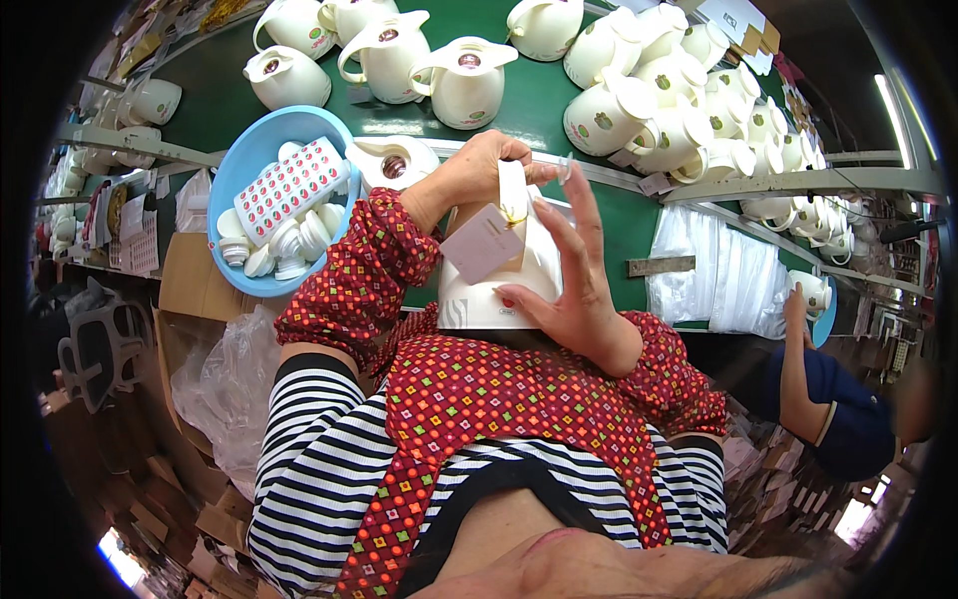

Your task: The person assembles white ceramic kettles by attaching lids and applying decorative stickers. They pick up each kettle, place a lid on top, and then affix a sticker to the body before setting the finished unit aside on the conveyor.

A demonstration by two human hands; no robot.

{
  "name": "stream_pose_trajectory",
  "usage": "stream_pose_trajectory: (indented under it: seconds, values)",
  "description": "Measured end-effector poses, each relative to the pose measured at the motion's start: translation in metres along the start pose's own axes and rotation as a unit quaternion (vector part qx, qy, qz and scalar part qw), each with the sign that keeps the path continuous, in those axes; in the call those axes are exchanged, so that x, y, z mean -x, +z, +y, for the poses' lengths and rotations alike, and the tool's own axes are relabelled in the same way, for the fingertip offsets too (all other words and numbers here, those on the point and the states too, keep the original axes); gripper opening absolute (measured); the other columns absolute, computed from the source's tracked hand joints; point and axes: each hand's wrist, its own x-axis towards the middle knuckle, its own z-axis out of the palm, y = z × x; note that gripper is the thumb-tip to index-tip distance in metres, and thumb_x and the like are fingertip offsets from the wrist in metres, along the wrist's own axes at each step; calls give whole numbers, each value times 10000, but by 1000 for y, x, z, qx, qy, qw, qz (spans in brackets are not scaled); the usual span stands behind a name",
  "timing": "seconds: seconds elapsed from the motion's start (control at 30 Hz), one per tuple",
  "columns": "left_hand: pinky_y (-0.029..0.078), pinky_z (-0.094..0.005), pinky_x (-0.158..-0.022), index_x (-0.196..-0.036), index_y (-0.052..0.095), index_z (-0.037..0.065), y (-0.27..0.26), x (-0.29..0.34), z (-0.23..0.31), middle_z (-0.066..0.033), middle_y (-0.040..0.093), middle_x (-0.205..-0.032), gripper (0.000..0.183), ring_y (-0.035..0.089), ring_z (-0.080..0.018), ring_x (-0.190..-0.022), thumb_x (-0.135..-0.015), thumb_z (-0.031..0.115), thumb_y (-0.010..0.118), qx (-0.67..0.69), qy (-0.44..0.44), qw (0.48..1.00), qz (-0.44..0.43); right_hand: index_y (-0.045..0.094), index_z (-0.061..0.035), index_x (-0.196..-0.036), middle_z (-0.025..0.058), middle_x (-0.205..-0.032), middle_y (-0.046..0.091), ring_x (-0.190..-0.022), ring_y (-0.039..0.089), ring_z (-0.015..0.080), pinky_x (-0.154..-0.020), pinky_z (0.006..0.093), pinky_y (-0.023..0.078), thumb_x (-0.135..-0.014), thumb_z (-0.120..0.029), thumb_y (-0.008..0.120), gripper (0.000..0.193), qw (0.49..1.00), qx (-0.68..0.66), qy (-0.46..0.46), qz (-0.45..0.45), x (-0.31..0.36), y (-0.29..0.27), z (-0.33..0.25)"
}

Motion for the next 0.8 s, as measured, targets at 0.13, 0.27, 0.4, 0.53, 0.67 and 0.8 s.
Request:
stream_pose_trajectory:
  seconds: [0.13, 0.27, 0.4, 0.53, 0.67, 0.8]
  values:
    - [441, -312, -581, -713, 653, 22, 3, -4, -2, -10, 589, -657, 522, 502, -95, -629, -892, 485, 816, 47, -20, 999, 8, 261, -128, -1627, 289, -1681, 81, -1552, 168, 474, -1217, 568, 252, -668, -347, 968, 1211, 997, 55, 41, 23, 3, -3, 14]
    - [450, -320, -586, -721, 670, 12, -2, -12, 17, -16, 591, -639, 479, 501, -95, -625, -882, 430, 840, -33, -29, 998, 39, 165, -115, -1653, 299, -1676, 74, -1568, 84, 476, -1245, 565, 174, -593, -488, 986, 1392, 994, 61, 87, -18, 12, -21, 6]
    - [542, -392, -740, -852, 708, -20, -14, -24, 45, -134, 689, -913, 476, 689, -283, -816, -760, 395, 921, -212, 155, 959, 103, 99, -77, -1652, 240, -1694, 73, -1549, 210, 414, -1207, 553, 282, -630, -526, 965, 1413, 987, 89, 114, 66, 33, -60, 8]
    - [490, -404, -995, -852, 683, -9, -2, -63, 69, -153, 585, -1183, 211, 526, -358, -1174, -663, -105, 690, -396, 244, 884, 53, 135, -117, -1650, 225, -1694, 79, -1483, 358, 381, -1136, 526, 394, -712, -424, 951, 1282, 967, 43, 188, 164, 67, -78, 26]
    - [476, -395, -989, -870, 712, -12, 6, -119, 41, -171, 573, -1188, 139, 510, -348, -1200, -767, 64, 656, -555, 304, 774, 20, 144, -94, -1647, 183, -1683, 136, -1443, 405, 355, -1097, 480, 439, -747, -351, 940, 1229, 950, 9, 242, 199, 90, -74, 30]
    - [456, -408, -1016, -860, 690, -2, 6, -171, -6, -175, 562, -1201, 165, 502, -316, -1232, -829, 129, 594, -649, 340, 680, -18, 152, -77, -1648, 182, -1680, 147, -1428, 423, 346, -1092, 469, 438, -750, -304, 934, 1212, 942, 22, 263, 208, 102, -73, 30]
